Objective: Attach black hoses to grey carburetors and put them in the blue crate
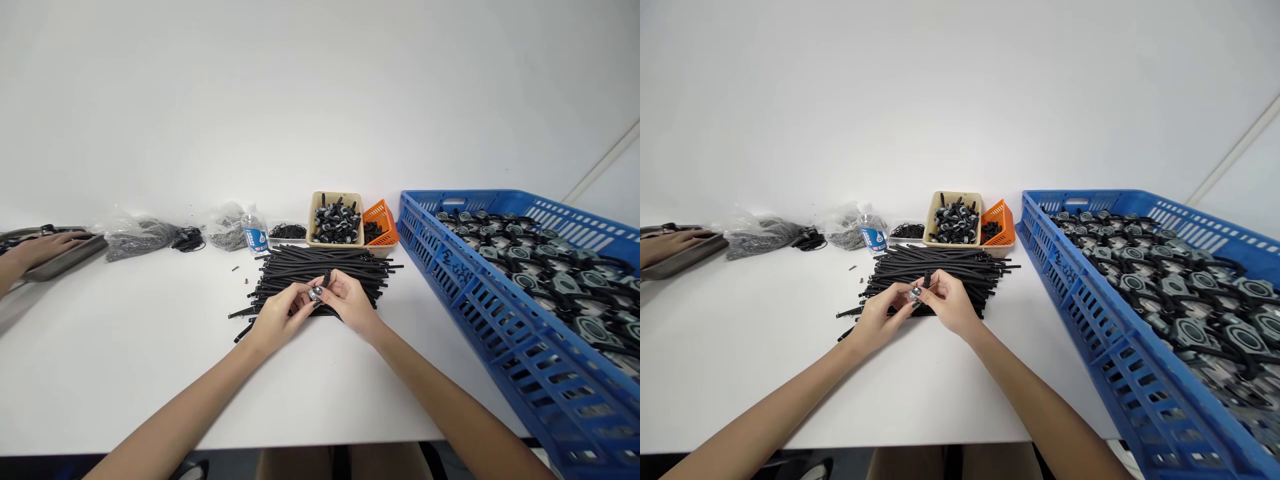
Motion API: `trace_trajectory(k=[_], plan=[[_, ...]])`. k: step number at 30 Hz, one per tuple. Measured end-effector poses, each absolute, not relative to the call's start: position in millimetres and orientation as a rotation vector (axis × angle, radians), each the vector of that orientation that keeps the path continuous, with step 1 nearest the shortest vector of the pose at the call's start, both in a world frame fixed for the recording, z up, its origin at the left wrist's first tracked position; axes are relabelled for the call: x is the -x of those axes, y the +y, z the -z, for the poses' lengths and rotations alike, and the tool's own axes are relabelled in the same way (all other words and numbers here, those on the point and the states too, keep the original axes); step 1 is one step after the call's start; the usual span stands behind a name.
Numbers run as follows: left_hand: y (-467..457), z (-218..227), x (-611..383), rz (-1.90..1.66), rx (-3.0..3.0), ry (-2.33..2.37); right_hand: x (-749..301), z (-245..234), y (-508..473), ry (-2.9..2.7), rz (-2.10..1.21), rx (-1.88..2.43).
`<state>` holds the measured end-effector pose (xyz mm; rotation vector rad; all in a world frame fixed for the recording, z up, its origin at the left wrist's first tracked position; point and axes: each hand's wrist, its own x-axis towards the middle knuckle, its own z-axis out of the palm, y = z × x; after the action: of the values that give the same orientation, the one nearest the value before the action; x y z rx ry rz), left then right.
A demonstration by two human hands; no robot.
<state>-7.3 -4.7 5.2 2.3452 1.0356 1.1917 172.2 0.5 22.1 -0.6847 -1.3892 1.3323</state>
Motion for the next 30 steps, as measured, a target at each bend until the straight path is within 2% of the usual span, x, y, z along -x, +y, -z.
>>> trace_trajectory(k=[30], plan=[[-6.7, -3.2, 9.3, -1.201, -2.373, 1.030, -172.5, -21.0, 1.2, -1.379, -1.355, 0.687]])
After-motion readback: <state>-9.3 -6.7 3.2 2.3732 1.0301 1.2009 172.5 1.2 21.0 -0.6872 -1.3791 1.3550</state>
